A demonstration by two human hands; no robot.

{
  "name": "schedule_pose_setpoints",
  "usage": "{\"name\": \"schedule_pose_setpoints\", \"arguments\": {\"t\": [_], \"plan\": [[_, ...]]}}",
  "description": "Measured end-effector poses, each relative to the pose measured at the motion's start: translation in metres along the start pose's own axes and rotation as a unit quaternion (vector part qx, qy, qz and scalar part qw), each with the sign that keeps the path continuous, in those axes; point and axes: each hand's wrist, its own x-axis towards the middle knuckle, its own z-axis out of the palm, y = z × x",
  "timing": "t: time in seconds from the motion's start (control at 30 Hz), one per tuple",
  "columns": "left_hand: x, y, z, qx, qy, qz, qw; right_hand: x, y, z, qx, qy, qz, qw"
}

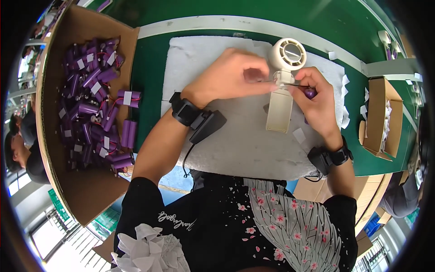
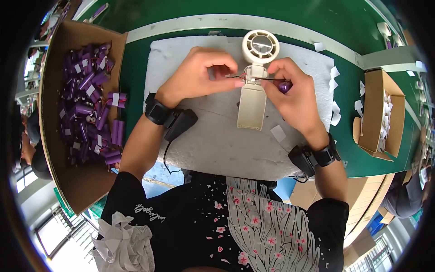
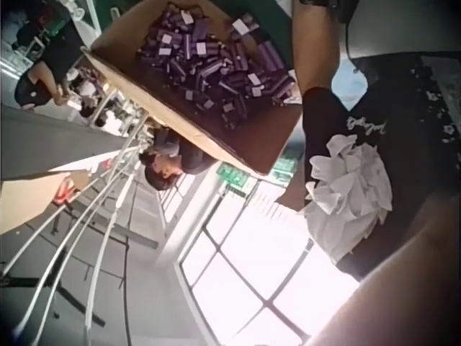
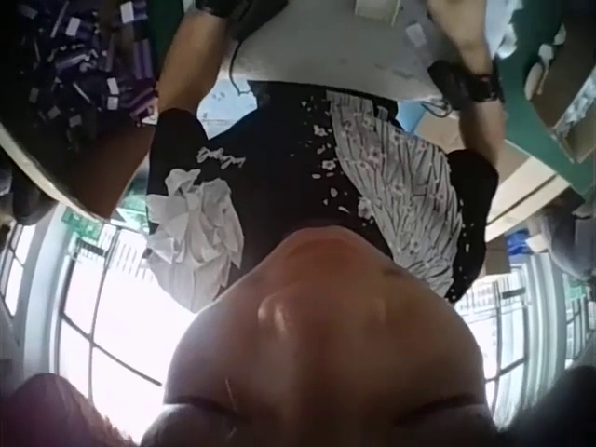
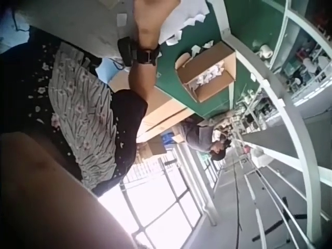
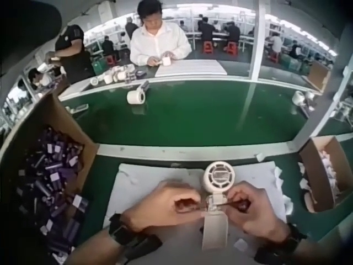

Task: Assembling small handheld fans by installing the circuit board, wiring, and batteries into the plastic housing.

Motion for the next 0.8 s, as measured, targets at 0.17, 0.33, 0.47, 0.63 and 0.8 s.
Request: {"name": "schedule_pose_setpoints", "arguments": {"t": [0.17, 0.33, 0.47, 0.63, 0.8], "plan": [[0.001, -0.002, 0.002, 0.284, 0.073, 0.169, 0.941, -0.002, -0.001, 0.002, -0.099, 0.023, -0.097, 0.990], [0.005, -0.002, 0.003, 0.356, 0.116, 0.229, 0.898, -0.002, 0.001, 0.005, -0.113, 0.037, -0.205, 0.971], [0.012, 0.007, 0.001, 0.096, 0.261, 0.169, 0.946, -0.003, -0.001, -0.001, -0.081, 0.035, -0.165, 0.982], [0.022, 0.031, -0.026, -0.323, 0.331, 0.136, 0.876, -0.016, -0.026, -0.014, 0.079, -0.051, -0.081, 0.992], [0.037, 0.091, -0.014, -0.381, 0.288, 0.181, 0.860, -0.039, -0.091, 0.024, 0.173, -0.177, 0.002, 0.969]]}}
